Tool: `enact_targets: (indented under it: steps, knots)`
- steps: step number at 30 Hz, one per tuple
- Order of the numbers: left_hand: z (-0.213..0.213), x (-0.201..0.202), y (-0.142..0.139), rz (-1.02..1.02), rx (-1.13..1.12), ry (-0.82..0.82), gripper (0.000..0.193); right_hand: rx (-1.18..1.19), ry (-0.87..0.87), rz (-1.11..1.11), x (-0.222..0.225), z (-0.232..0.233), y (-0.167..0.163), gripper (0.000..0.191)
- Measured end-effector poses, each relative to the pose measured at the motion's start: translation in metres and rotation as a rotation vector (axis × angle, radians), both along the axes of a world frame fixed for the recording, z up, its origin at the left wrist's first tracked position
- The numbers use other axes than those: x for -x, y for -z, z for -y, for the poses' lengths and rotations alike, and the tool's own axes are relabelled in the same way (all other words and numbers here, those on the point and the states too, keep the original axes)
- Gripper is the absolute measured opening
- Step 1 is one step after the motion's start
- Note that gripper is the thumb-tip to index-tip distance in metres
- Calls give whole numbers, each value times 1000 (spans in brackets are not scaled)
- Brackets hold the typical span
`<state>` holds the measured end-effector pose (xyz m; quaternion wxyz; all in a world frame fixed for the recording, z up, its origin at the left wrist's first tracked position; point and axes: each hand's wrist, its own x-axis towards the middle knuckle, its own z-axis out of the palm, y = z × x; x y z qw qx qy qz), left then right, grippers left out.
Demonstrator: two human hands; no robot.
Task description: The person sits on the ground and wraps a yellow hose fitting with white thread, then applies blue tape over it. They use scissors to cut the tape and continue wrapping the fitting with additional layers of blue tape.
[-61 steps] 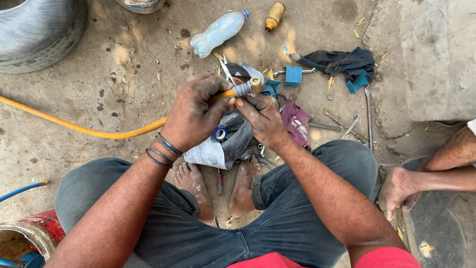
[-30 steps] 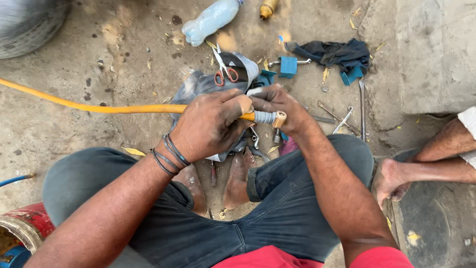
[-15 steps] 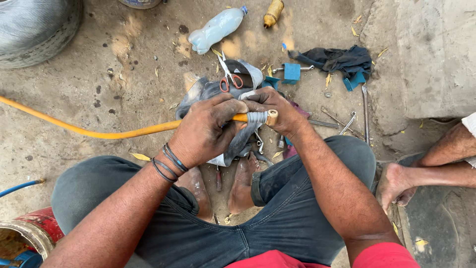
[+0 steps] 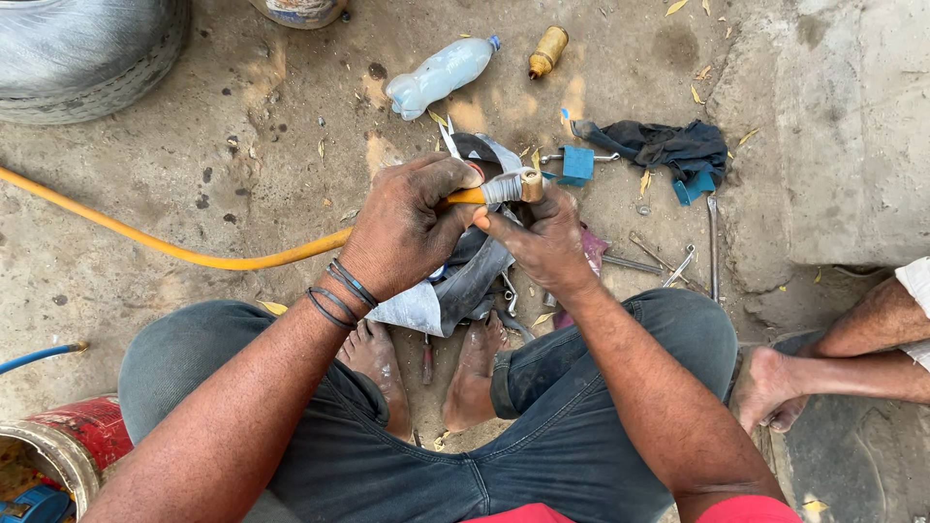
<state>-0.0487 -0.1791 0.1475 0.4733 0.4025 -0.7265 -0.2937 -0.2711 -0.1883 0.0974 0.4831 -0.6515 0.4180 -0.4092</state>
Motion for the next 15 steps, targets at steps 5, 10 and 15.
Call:
enact_targets:
  steps: [5, 10, 15]
  knots:
    - [0, -2, -8, -22, -134, 14, 25, 48, 66, -194, 1, 1, 6, 15]
    - [1, 4, -2, -3, -61, 7, 25, -100, -3, 27, 3, 0, -3, 19]
    - [18, -14, 35, -11, -143, -117, 28, 85, -67, -193, 8, 5, -2, 22]
